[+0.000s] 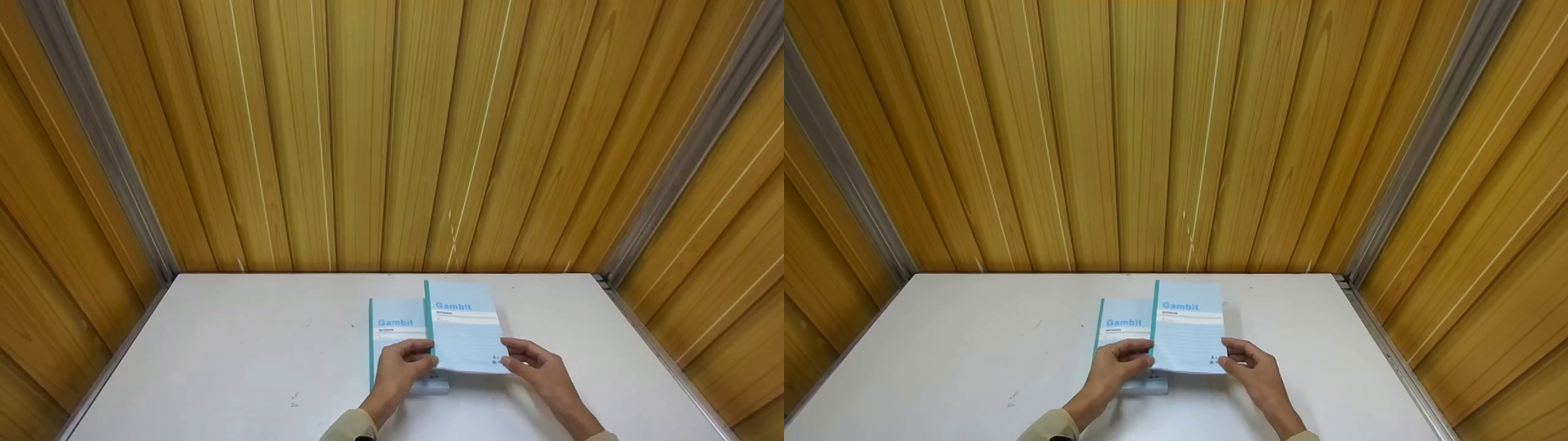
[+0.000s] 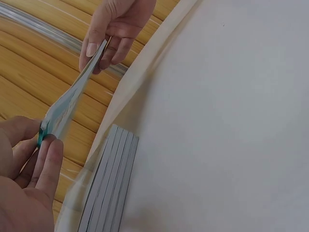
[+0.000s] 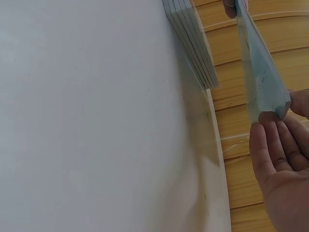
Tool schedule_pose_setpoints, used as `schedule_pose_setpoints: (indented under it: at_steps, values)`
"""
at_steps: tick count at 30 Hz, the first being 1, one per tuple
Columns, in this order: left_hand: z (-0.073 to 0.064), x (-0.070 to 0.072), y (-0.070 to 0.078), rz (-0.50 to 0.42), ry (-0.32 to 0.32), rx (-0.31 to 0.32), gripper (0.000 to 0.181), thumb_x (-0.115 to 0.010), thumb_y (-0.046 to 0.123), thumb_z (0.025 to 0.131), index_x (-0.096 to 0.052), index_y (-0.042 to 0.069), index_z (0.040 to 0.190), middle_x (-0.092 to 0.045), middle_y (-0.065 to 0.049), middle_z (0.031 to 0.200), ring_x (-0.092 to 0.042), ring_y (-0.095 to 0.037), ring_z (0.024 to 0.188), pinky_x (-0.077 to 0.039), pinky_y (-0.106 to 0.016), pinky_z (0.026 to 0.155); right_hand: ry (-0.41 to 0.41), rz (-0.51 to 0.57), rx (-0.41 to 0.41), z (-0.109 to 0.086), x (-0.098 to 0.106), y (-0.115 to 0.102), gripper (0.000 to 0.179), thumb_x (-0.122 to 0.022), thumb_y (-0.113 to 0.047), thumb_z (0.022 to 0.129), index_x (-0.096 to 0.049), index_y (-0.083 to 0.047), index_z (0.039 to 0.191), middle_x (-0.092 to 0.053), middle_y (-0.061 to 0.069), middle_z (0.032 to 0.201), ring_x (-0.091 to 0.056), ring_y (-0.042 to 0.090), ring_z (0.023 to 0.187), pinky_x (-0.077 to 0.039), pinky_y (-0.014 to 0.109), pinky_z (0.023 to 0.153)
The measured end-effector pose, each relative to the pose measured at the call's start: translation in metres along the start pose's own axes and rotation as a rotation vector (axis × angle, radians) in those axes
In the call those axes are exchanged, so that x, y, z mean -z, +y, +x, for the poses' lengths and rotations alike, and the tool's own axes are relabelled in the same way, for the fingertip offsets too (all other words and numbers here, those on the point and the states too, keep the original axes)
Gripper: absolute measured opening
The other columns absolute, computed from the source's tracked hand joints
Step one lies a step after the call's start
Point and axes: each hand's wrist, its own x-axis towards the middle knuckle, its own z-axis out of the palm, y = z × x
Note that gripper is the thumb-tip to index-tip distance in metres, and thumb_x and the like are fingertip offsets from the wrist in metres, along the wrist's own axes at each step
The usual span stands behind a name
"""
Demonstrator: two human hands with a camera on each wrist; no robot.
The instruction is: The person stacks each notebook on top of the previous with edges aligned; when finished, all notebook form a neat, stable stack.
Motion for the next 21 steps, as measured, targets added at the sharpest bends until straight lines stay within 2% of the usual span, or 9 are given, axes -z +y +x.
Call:
schedule_pose_setpoints:
  at_steps: [6,10,21]
  values:
    - [-0.006,0.020,-0.004,-0.002,0.006,-0.015,0.028,-0.084,-0.001,0.087,-0.078,0.002,0.114,-0.077,-0.002,0.106,-0.074,-0.018,0.096,-0.062,-0.025,0.083,-0.050,-0.022,0.036,0.000,-0.017,-0.002,0.044,-0.083,-0.020,0.095,-0.071,-0.002,0.133,-0.070,0.010,0.130,-0.064,0.018,0.109,-0.056,0.023,0.091]
    - [-0.011,0.032,-0.006,0.033,0.021,-0.020,0.028,-0.084,0.000,0.087,-0.078,0.002,0.114,-0.077,-0.003,0.107,-0.074,-0.018,0.096,-0.062,-0.025,0.082,-0.100,-0.015,0.087,0.001,-0.027,-0.003,0.043,-0.081,-0.017,0.096,-0.070,0.001,0.134,-0.070,0.012,0.129,-0.064,0.017,0.108,-0.056,0.024,0.091]
    - [-0.022,0.062,-0.010,0.089,0.071,-0.007,0.029,-0.084,0.001,0.087,-0.079,0.003,0.115,-0.077,-0.004,0.107,-0.073,-0.018,0.094,-0.062,-0.025,0.078,-0.180,-0.027,0.137,0.006,-0.059,-0.007,0.044,-0.081,-0.015,0.095,-0.069,0.003,0.133,-0.070,0.012,0.124,-0.064,0.022,0.109,-0.057,0.025,0.092]
